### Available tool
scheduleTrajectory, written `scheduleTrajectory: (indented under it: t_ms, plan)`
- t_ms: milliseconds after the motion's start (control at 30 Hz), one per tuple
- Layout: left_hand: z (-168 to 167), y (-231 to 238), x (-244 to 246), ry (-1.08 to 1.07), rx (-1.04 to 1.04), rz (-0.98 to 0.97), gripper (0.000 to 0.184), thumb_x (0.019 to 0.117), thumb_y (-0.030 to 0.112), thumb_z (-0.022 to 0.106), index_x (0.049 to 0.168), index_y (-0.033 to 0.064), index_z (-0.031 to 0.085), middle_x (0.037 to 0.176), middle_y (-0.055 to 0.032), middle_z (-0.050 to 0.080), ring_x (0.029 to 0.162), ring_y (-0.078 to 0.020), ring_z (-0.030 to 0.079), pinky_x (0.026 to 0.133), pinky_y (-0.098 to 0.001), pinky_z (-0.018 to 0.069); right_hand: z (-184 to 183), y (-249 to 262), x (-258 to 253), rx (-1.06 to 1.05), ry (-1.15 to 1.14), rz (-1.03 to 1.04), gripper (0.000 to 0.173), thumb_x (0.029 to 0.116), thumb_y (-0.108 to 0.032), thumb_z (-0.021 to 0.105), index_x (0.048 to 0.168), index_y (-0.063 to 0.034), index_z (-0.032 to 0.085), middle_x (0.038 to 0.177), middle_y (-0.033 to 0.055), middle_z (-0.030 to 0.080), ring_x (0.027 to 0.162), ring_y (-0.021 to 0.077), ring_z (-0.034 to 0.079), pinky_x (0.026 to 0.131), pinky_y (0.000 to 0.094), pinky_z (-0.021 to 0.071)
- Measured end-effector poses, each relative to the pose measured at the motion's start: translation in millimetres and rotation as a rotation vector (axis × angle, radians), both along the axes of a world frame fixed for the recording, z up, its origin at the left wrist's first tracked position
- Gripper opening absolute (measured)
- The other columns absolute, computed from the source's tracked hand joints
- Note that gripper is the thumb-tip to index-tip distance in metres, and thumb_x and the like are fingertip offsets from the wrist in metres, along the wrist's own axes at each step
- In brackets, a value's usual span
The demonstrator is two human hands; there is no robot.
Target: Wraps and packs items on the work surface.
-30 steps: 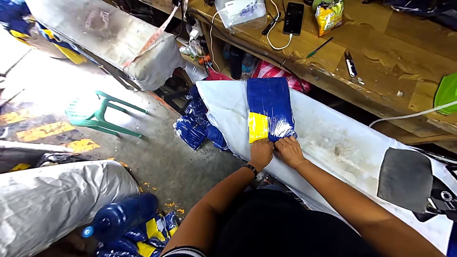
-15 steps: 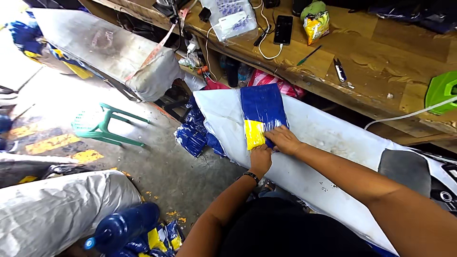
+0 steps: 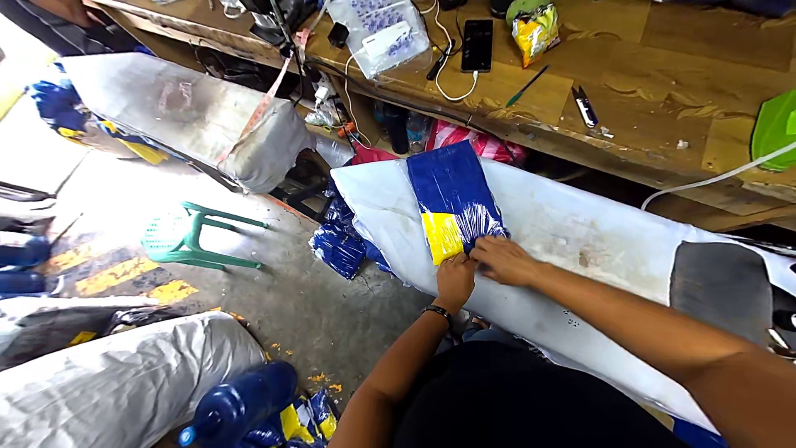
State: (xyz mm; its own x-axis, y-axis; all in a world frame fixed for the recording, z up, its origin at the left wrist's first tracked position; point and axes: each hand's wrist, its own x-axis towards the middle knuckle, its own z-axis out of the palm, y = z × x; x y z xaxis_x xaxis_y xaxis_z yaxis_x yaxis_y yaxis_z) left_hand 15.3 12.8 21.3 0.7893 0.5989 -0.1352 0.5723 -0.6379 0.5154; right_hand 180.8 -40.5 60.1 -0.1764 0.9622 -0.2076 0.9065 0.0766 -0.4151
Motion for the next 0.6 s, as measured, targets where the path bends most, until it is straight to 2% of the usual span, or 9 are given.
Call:
scheduleTrajectory:
  t_ms: [67,167,200,267,333,400,467,533,600]
  plan:
    - [3,2,-5,-0.011,-0.028,-0.009,0.033,0.1066,0.018,0.047,0.115,0.0044,0.077,0.120,-0.0153,0.073,0.110,-0.0338,0.071,0.096,-0.0517,0.0547,-18,-9,-7,0.023,0.017,-0.047,0.024,0.0906,-0.010,0.071,0.113,-0.0022,0.069,0.110,0.0219,0.066,0.109,0.0425,0.062,0.095,0.0579,0.0469]
    - [7,1,-21,-0.195,-0.001,-0.037,0.030,0.1046,0.017,0.052,0.118,0.0045,0.075,0.116,-0.0155,0.075,0.104,-0.0333,0.074,0.089,-0.0522,0.0580,-32,-9,-5,0.148,-0.005,-0.075,0.013,0.0945,-0.015,0.068,0.096,-0.0023,0.073,0.099,0.0205,0.066,0.099,0.0409,0.063,0.086,0.0565,0.0484]
    - [2,0,-27,-0.295,0.095,-0.059,0.026,0.1009,0.017,0.059,0.116,0.0059,0.076,0.113,-0.0134,0.076,0.104,-0.0313,0.074,0.090,-0.0501,0.0588,-33,-8,-3,0.167,-0.018,-0.070,0.015,0.0962,-0.016,0.067,0.092,-0.0032,0.074,0.097,0.0195,0.066,0.097,0.0399,0.064,0.084,0.0559,0.0485]
    - [-10,0,-36,-0.355,0.312,-0.071,0.029,0.0912,0.031,0.071,0.114,0.0137,0.076,0.115,-0.0082,0.075,0.109,-0.0297,0.070,0.097,-0.0505,0.0526,-33,-8,4,0.159,-0.039,-0.073,0.018,0.0978,-0.019,0.066,0.090,-0.0053,0.074,0.097,0.0176,0.065,0.097,0.0381,0.063,0.084,0.0546,0.0481]
    - [-19,-3,-39,-0.270,0.413,-0.027,0.047,0.0791,0.045,0.081,0.116,0.0165,0.074,0.121,-0.0115,0.071,0.112,-0.0363,0.066,0.098,-0.0594,0.0462,-33,-9,11,0.118,-0.035,-0.088,0.017,0.0972,-0.019,0.066,0.090,-0.0056,0.075,0.098,0.0173,0.065,0.099,0.0380,0.062,0.086,0.0547,0.0470]
    - [-28,-3,-36,-0.214,0.466,0.030,0.051,0.0712,0.042,0.086,0.114,0.0182,0.073,0.125,-0.0144,0.069,0.115,-0.0409,0.065,0.099,-0.0665,0.0423,-30,-6,19,0.075,-0.024,-0.093,0.017,0.0972,-0.018,0.065,0.091,-0.0050,0.074,0.101,0.0178,0.065,0.101,0.0384,0.062,0.088,0.0554,0.0461]
    - [-33,0,-30,-0.233,0.477,0.068,0.033,0.0745,0.032,0.085,0.105,0.0211,0.076,0.120,-0.0142,0.070,0.114,-0.0417,0.065,0.101,-0.0706,0.0386,-26,-3,24,0.034,-0.017,-0.096,0.018,0.0984,-0.018,0.063,0.093,-0.0045,0.074,0.103,0.0176,0.065,0.103,0.0380,0.061,0.090,0.0550,0.0449]
    - [-33,4,-23,-0.292,0.404,0.081,0.011,0.0839,0.021,0.077,0.094,0.0184,0.079,0.116,-0.0165,0.071,0.114,-0.0444,0.064,0.104,-0.0715,0.0370,-25,-4,29,0.021,-0.021,-0.100,0.019,0.0986,-0.019,0.063,0.092,-0.0049,0.074,0.103,0.0165,0.065,0.103,0.0369,0.060,0.090,0.0542,0.0444]
    - [-30,8,-21,-0.315,0.271,0.100,0.011,0.0909,0.020,0.072,0.091,0.0127,0.080,0.117,-0.0207,0.069,0.118,-0.0463,0.061,0.105,-0.0625,0.0448,-30,-4,28,0.008,-0.011,-0.098,0.020,0.0992,-0.019,0.060,0.096,-0.0045,0.073,0.108,0.0170,0.065,0.108,0.0377,0.059,0.092,0.0551,0.0440]
